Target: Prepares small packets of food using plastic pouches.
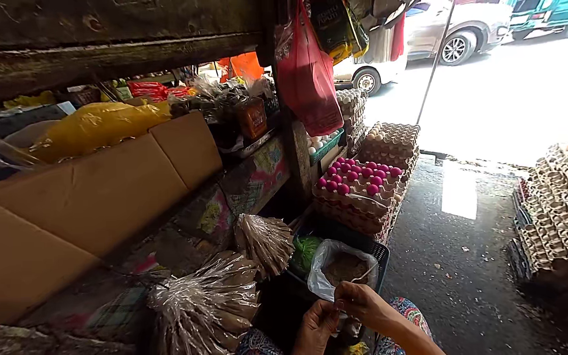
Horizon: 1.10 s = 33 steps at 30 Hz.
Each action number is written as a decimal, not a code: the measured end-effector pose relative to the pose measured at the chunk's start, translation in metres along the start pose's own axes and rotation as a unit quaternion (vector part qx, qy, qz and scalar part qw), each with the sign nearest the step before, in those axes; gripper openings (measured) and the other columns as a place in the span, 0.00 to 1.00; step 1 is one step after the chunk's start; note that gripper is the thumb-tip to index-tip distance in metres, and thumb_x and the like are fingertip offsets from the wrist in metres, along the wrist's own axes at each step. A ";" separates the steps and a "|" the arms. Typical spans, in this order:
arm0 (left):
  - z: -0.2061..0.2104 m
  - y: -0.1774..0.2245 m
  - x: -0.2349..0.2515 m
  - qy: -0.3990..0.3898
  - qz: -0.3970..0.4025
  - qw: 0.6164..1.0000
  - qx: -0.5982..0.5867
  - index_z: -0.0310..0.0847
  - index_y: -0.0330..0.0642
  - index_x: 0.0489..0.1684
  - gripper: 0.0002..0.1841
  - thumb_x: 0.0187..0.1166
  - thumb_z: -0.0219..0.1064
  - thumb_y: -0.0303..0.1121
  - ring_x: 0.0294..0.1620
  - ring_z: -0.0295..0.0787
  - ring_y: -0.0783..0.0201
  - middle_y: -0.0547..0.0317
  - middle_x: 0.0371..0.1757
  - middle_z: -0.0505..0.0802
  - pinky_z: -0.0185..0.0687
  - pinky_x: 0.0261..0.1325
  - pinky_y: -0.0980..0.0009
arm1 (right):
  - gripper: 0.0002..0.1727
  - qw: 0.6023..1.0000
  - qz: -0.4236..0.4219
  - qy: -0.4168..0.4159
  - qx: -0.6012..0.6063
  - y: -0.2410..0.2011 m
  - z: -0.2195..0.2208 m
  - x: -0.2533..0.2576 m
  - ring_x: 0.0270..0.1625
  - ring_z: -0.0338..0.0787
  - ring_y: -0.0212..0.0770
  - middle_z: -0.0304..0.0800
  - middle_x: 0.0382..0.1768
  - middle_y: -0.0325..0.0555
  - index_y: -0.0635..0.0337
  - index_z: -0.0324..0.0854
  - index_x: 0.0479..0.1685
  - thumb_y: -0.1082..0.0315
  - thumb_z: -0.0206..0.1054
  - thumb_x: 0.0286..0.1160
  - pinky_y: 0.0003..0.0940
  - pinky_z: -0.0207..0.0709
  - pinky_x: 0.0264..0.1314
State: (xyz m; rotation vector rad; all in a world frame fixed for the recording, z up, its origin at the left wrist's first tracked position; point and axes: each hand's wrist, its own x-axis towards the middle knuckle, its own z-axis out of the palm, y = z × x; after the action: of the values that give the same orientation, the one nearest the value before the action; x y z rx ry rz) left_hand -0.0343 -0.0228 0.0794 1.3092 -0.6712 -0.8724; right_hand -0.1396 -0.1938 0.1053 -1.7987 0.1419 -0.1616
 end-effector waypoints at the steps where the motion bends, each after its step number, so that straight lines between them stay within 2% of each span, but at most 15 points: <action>1: -0.001 -0.001 0.000 -0.002 -0.001 1.000 0.021 0.83 0.39 0.41 0.02 0.78 0.67 0.22 0.33 0.86 0.79 0.71 0.33 0.90 0.85 0.42 0.79 | 0.10 1.000 0.004 0.007 -0.013 0.001 -0.002 0.000 0.33 0.81 0.29 0.85 0.33 0.43 0.67 0.84 0.46 0.67 0.63 0.84 0.27 0.78 0.42; 4: -0.003 -0.002 -0.001 -0.014 -0.029 0.995 0.089 0.82 0.38 0.34 0.04 0.74 0.73 0.25 0.27 0.83 0.79 0.69 0.27 0.88 0.81 0.36 0.80 | 0.12 0.998 0.014 0.045 -0.043 0.002 -0.006 -0.002 0.32 0.81 0.31 0.84 0.31 0.44 0.67 0.84 0.46 0.65 0.62 0.85 0.29 0.78 0.41; 7: -0.003 -0.002 -0.002 -0.021 -0.037 0.994 0.097 0.82 0.38 0.35 0.04 0.75 0.72 0.26 0.30 0.83 0.80 0.69 0.28 0.87 0.82 0.39 0.80 | 0.14 0.996 0.012 0.063 -0.055 -0.001 -0.010 -0.004 0.31 0.81 0.32 0.83 0.31 0.44 0.67 0.82 0.46 0.63 0.61 0.86 0.30 0.77 0.40; 9: -0.001 -0.003 -0.002 -0.006 -0.021 0.997 0.073 0.82 0.38 0.36 0.03 0.75 0.71 0.25 0.31 0.83 0.79 0.70 0.29 0.87 0.82 0.40 0.80 | 0.17 0.997 0.024 0.045 -0.063 -0.005 -0.009 -0.006 0.34 0.84 0.37 0.84 0.36 0.49 0.68 0.81 0.50 0.59 0.61 0.87 0.36 0.80 0.43; 11: 0.002 -0.004 -0.001 0.014 -0.001 0.999 0.050 0.82 0.37 0.38 0.03 0.74 0.71 0.23 0.33 0.85 0.78 0.68 0.32 0.89 0.84 0.42 0.79 | 0.23 0.996 0.057 -0.005 -0.070 -0.010 -0.008 -0.006 0.44 0.88 0.47 0.87 0.49 0.58 0.70 0.77 0.62 0.56 0.63 0.85 0.46 0.82 0.53; 12: 0.002 -0.003 -0.001 0.020 0.007 0.999 0.043 0.83 0.36 0.40 0.03 0.74 0.71 0.22 0.35 0.87 0.77 0.67 0.34 0.90 0.86 0.45 0.78 | 0.23 0.995 0.062 -0.019 -0.073 -0.008 -0.006 -0.007 0.46 0.89 0.48 0.87 0.51 0.60 0.70 0.77 0.63 0.56 0.63 0.85 0.48 0.82 0.55; 15: 0.005 0.001 -0.002 0.027 0.011 0.999 0.038 0.84 0.37 0.41 0.03 0.75 0.70 0.22 0.36 0.87 0.78 0.67 0.34 0.91 0.85 0.45 0.78 | 0.16 0.998 0.021 0.014 -0.058 0.000 0.004 -0.007 0.38 0.86 0.40 0.87 0.39 0.53 0.69 0.83 0.50 0.61 0.65 0.84 0.39 0.80 0.47; 16: 0.005 0.001 -0.003 0.026 0.012 0.999 0.035 0.84 0.37 0.41 0.03 0.75 0.70 0.21 0.35 0.87 0.78 0.68 0.34 0.91 0.85 0.44 0.79 | 0.15 0.998 0.010 0.029 -0.051 0.001 0.006 -0.006 0.38 0.85 0.39 0.86 0.40 0.52 0.69 0.84 0.49 0.62 0.65 0.84 0.36 0.80 0.46; 18: 0.004 0.000 -0.004 0.021 0.025 0.999 0.026 0.84 0.36 0.42 0.04 0.77 0.67 0.20 0.33 0.87 0.78 0.68 0.34 0.91 0.85 0.42 0.79 | 0.16 0.998 0.002 0.044 -0.046 0.000 0.007 -0.006 0.46 0.86 0.42 0.85 0.51 0.56 0.69 0.82 0.55 0.62 0.65 0.84 0.38 0.81 0.53; 20: 0.004 0.000 -0.005 0.017 0.039 0.999 0.009 0.83 0.35 0.45 0.06 0.79 0.63 0.19 0.37 0.89 0.76 0.67 0.37 0.92 0.88 0.48 0.76 | 0.21 0.999 0.016 0.024 -0.045 -0.004 0.005 -0.005 0.53 0.88 0.46 0.85 0.60 0.60 0.69 0.79 0.64 0.60 0.63 0.85 0.43 0.81 0.61; 22: 0.004 0.002 -0.005 0.019 0.043 0.999 0.006 0.82 0.35 0.46 0.06 0.79 0.62 0.18 0.39 0.91 0.75 0.67 0.39 0.92 0.89 0.51 0.73 | 0.19 0.999 0.026 0.005 -0.038 -0.006 0.005 -0.004 0.48 0.88 0.43 0.89 0.49 0.56 0.71 0.82 0.58 0.61 0.62 0.86 0.41 0.81 0.57; 25: 0.002 0.004 -0.004 0.024 0.036 0.999 0.013 0.80 0.36 0.45 0.06 0.77 0.64 0.18 0.39 0.89 0.76 0.68 0.38 0.91 0.88 0.50 0.75 | 0.15 0.999 0.015 0.019 -0.036 -0.006 0.007 -0.003 0.36 0.83 0.35 0.86 0.34 0.49 0.71 0.84 0.47 0.64 0.63 0.86 0.34 0.78 0.46; 29: -0.003 0.008 -0.003 0.010 0.010 1.000 0.023 0.82 0.35 0.45 0.06 0.74 0.69 0.19 0.38 0.90 0.76 0.67 0.37 0.92 0.88 0.48 0.76 | 0.14 0.996 -0.021 0.072 -0.040 0.000 0.014 -0.002 0.31 0.80 0.31 0.83 0.29 0.44 0.68 0.84 0.40 0.62 0.65 0.82 0.30 0.75 0.39; 31: -0.005 0.007 -0.003 -0.001 -0.001 1.000 0.019 0.83 0.36 0.44 0.06 0.74 0.70 0.20 0.35 0.89 0.77 0.68 0.34 0.92 0.86 0.45 0.77 | 0.15 0.996 -0.028 0.073 -0.045 0.003 0.016 -0.001 0.29 0.80 0.30 0.82 0.26 0.42 0.66 0.83 0.37 0.60 0.67 0.81 0.30 0.74 0.37; 33: -0.003 0.009 -0.005 -0.007 -0.019 1.000 0.005 0.84 0.36 0.45 0.06 0.75 0.69 0.20 0.34 0.89 0.77 0.68 0.34 0.93 0.87 0.45 0.77 | 0.16 0.997 -0.019 0.058 -0.052 0.000 0.015 -0.001 0.29 0.78 0.31 0.80 0.25 0.42 0.66 0.82 0.35 0.59 0.67 0.82 0.31 0.73 0.37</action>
State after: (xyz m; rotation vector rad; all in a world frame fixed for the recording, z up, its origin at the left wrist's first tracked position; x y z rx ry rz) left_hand -0.0329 -0.0162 0.0880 1.3297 -0.6658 -0.9105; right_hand -0.1379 -0.1794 0.1021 -1.8972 0.2011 -0.2900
